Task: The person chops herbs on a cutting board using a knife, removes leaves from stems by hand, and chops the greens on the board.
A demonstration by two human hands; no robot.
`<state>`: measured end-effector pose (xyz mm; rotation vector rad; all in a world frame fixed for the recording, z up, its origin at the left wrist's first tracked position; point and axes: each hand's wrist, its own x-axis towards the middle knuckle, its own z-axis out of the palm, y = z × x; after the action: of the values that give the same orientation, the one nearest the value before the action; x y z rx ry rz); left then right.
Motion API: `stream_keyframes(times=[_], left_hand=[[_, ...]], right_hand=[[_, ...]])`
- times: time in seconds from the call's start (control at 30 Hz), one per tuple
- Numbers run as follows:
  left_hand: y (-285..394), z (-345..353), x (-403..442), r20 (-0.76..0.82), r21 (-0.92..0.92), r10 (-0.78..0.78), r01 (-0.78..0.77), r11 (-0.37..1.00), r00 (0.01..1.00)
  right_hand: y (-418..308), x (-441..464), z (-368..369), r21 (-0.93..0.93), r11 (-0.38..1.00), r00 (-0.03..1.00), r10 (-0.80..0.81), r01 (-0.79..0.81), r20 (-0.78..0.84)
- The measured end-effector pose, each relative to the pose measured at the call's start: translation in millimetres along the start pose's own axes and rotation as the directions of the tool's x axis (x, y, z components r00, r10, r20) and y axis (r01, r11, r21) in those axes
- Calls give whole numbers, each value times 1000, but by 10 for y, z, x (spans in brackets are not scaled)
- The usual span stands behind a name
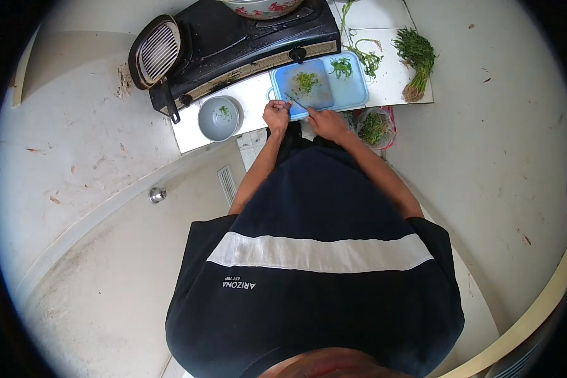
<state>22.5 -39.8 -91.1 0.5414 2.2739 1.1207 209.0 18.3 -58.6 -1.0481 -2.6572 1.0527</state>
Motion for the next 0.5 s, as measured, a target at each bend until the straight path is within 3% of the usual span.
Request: stream_keyframes(times=[0.1,0.17,0.5], left_hand=[[-5,-10,-3,24,-18,-30,31,999,999],[-29,-13,28,26,-29,-33,34,999,999],[51,-125,116,137,26,-90,87,996,986]], right_hand=[[63,-126,-98,10,1000,999,24,-25,25],[98,-140,-143,7,1000,999,2,-2,-41],[52,4,-243,-30,998,998,-49,50,30]])
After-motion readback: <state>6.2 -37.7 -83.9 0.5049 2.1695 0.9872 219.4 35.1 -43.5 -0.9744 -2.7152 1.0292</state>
